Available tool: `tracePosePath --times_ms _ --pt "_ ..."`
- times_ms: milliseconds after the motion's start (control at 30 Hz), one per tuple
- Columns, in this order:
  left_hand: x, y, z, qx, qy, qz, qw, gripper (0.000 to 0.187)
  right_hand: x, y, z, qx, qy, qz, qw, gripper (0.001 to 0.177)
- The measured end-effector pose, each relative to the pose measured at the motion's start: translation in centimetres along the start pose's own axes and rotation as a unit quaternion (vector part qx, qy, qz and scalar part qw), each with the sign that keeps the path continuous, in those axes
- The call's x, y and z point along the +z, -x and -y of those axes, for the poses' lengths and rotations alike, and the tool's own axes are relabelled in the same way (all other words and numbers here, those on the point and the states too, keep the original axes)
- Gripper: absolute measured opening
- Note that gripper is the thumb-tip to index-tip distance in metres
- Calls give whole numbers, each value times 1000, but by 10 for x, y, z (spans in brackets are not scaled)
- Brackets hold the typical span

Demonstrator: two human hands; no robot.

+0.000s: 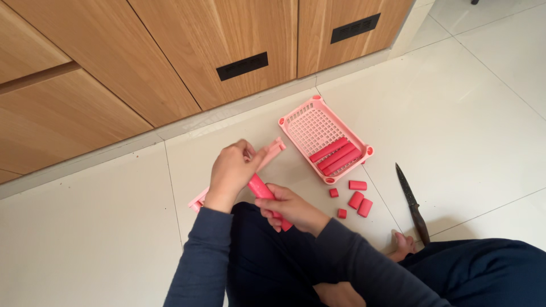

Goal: The person uses a knife to pry off the corner caps and then pulls out the connecting rods from a pink plastic basket. The removed parts are placed into the basket trays on the floor.

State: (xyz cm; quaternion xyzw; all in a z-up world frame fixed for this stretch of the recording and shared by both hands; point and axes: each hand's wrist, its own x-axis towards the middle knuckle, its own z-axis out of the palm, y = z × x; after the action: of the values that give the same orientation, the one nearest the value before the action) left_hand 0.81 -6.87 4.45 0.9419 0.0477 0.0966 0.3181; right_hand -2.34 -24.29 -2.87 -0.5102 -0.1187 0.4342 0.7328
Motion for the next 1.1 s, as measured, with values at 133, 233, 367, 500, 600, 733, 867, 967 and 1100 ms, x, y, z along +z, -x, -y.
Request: tracePosePath --times_ms 133,233,367,500,600,733,867,967,1100 --pt "-2 2 1 -67 -84 24 994 46 11 2 0 -4 21 -23 999 20" --pt "-2 8 6 -73 -54 36 995 38 17 0 0 14 107 -96 990 31" --pt "-4 10 19 -91 25 20 995 30 27 -2 0 -34 241 -180 953 40" --pt "13 4 38 -108 60 34 992 30 30 2 -4 -210 447 -237 837 39" --pt "29 -6 51 -148 53 61 986 30 31 0 -4 -210 473 -276 810 38" --pt "-1 -19 86 -87 152 -55 983 18 15 13 -13 -134 322 -191 917 41" --pt "-72 -38 135 -141 53 -131 980 36 -45 65 -37 107 -4 -227 968 24" --pt "-66 -32 138 -53 -71 -203 975 40 -91 66 -54 -20 -186 -140 972 33" --pt "-25 -14 114 4 -64 -227 972 42 -131 56 -62 -9 -313 -170 934 37"
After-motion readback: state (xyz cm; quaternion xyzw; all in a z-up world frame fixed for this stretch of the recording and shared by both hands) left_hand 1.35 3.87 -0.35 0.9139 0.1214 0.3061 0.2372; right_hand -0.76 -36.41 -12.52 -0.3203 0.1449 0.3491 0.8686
